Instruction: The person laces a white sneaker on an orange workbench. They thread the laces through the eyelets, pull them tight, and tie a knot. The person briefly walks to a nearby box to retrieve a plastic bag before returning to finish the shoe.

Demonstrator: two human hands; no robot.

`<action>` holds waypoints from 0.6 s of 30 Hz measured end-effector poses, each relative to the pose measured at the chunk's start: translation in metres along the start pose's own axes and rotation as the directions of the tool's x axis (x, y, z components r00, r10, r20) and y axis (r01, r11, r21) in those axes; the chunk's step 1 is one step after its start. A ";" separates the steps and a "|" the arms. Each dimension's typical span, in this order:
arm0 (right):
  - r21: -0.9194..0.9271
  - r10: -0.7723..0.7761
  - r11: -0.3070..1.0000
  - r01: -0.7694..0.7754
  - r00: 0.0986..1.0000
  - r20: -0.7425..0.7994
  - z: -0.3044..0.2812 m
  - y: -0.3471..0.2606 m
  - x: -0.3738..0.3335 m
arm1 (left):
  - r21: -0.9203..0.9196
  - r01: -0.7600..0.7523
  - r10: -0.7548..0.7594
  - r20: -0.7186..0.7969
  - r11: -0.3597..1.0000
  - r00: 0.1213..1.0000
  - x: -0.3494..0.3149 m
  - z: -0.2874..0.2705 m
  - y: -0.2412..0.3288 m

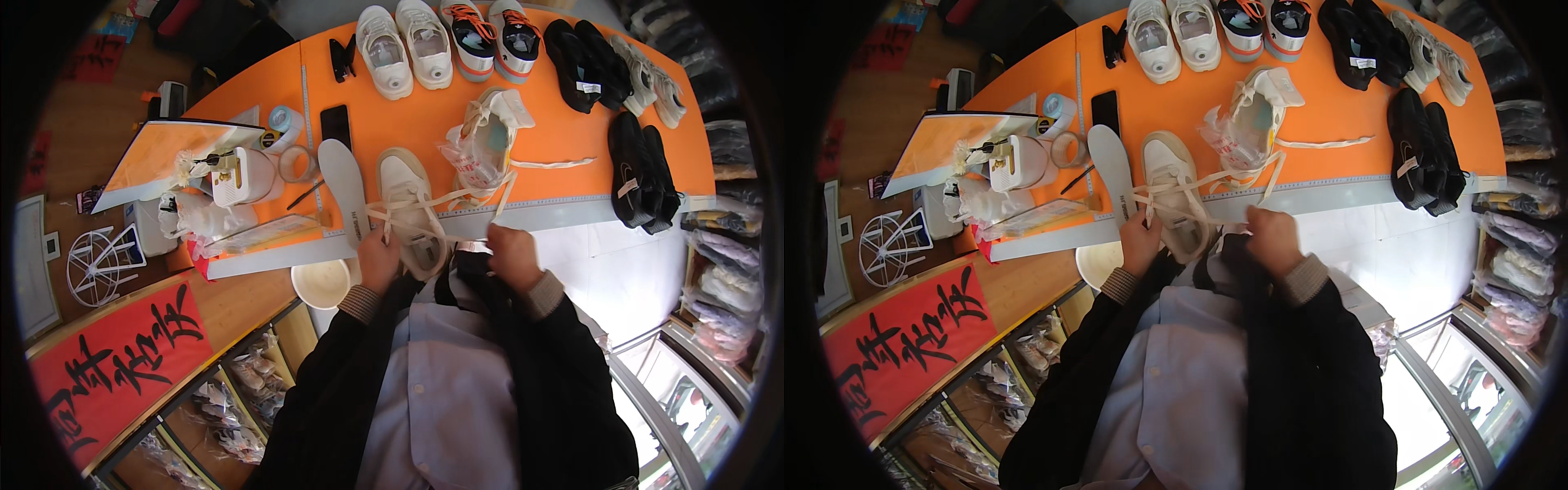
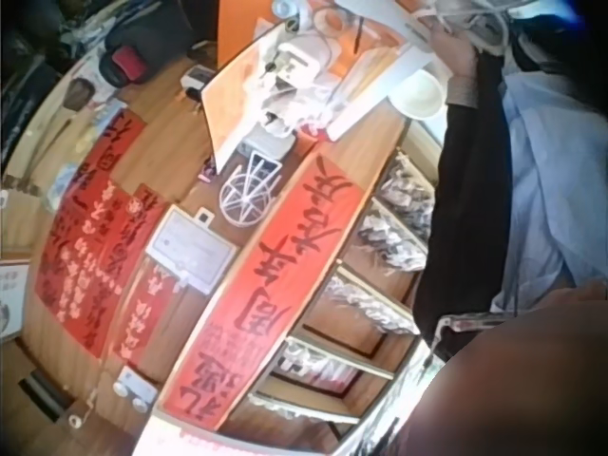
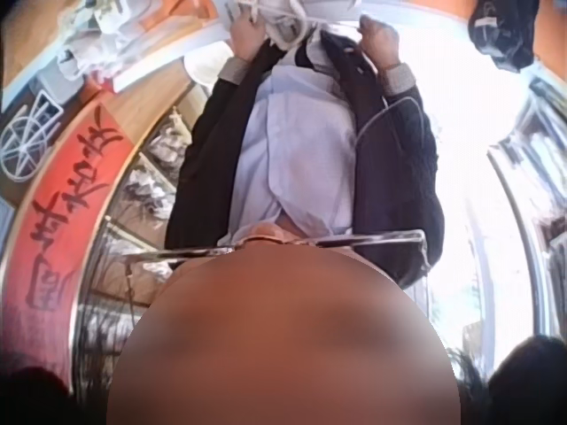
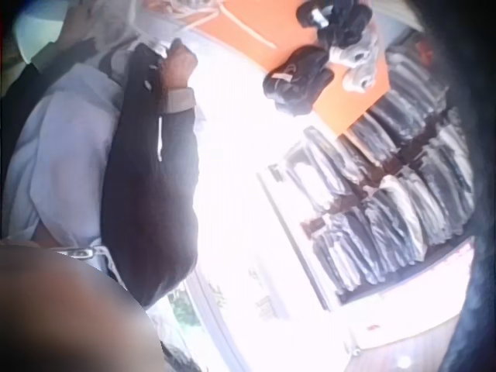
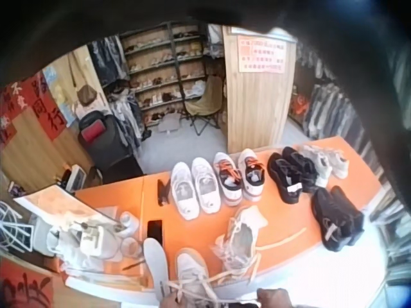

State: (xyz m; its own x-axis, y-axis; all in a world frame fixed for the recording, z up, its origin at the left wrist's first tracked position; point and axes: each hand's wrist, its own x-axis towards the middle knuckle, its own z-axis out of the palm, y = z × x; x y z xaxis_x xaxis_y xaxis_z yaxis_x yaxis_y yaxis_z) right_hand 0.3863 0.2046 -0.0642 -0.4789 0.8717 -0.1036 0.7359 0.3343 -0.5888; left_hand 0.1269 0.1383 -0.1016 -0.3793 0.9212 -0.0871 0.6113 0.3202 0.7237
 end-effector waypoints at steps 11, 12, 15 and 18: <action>-0.262 0.528 0.799 -0.542 0.840 -0.126 -0.050 0.107 -0.115 | -0.014 -0.014 0.015 0.030 1.000 0.999 0.007 0.006 0.009; -0.271 0.522 0.799 -0.537 0.843 -0.132 -0.047 0.104 -0.111 | -0.006 -0.042 0.042 0.019 0.999 0.999 0.009 0.005 0.012; -0.275 0.482 0.826 -0.492 0.869 -0.107 -0.040 0.100 -0.102 | 0.058 0.149 -0.155 0.122 0.987 0.980 0.009 -0.004 0.026; -0.246 0.388 0.885 -0.395 0.918 -0.079 -0.038 0.079 -0.081 | -0.030 0.014 -0.013 0.025 0.999 1.000 0.008 -0.001 0.023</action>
State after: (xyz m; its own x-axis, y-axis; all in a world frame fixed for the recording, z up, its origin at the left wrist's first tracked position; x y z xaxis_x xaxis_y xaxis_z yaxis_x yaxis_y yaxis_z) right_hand 0.5011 0.1736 -0.0720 -0.1163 0.9584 -0.2605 0.9584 0.0395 -0.2827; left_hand 0.1374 0.1527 -0.0847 -0.3697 0.9222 -0.1136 0.5846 0.3259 0.7430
